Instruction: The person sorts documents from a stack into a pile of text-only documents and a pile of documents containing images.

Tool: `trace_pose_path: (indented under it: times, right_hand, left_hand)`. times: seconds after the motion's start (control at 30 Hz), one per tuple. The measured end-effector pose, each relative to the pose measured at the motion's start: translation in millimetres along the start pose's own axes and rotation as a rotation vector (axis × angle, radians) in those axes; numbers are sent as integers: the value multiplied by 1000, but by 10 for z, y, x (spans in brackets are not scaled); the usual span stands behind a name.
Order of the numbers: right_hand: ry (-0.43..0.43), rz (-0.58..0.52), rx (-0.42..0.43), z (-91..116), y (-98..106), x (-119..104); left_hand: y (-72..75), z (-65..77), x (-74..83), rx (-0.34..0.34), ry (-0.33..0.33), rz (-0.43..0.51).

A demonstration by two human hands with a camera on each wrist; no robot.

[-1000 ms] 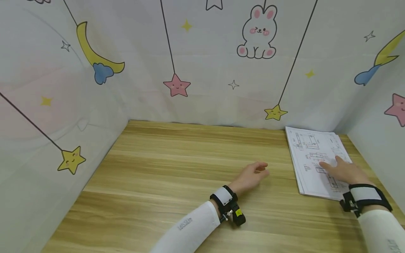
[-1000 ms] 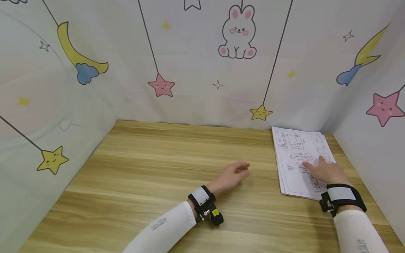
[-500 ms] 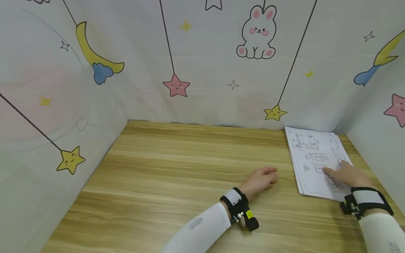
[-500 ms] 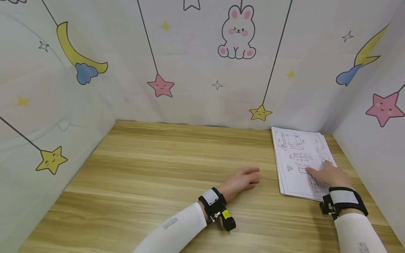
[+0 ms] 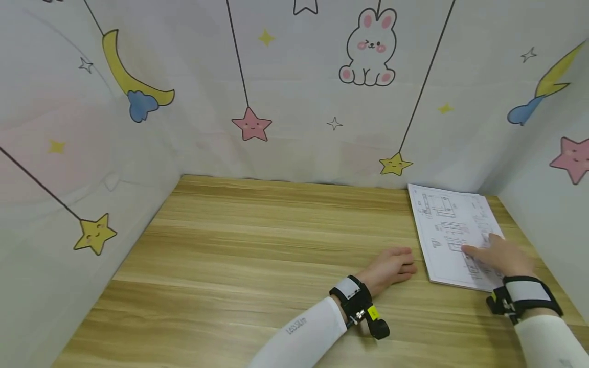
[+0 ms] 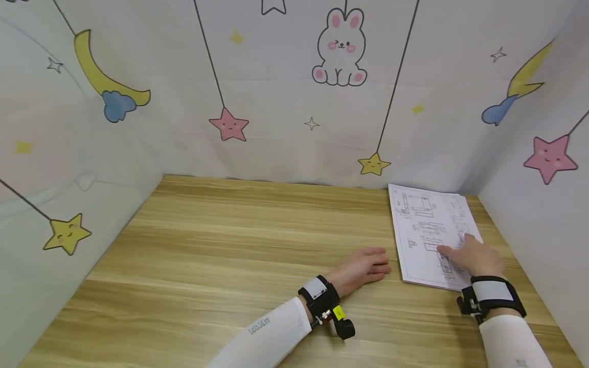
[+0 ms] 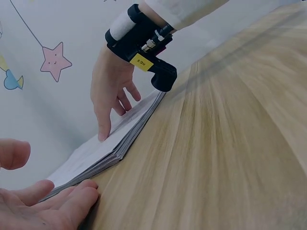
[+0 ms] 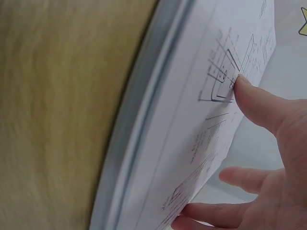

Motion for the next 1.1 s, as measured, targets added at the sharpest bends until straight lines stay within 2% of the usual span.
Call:
trace_pose_path:
  times: [0.33, 0.73, 1.1]
  right_hand:
    - [-42, -78, -13, -1, -26, -56]
    - [-70, -86, 54, 69, -16, -78]
    - [-59, -97, 82, 73, -38, -82]
  left_hand:
    - [-55, -44, -40, 2, 4, 49]
    - [-109, -128, -50, 1, 5, 26]
    - [-230, -226, -65, 56, 7, -13]
Point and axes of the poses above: each hand's wrist, its own z-axis away from the middle knuckle, its own y-axis out of the back of the hand, x = y × z, the point moved 5 cm from there along -z, towards the middle knuckle, and after that the axes turned 6 degrees about z, right-handed, at the moved point
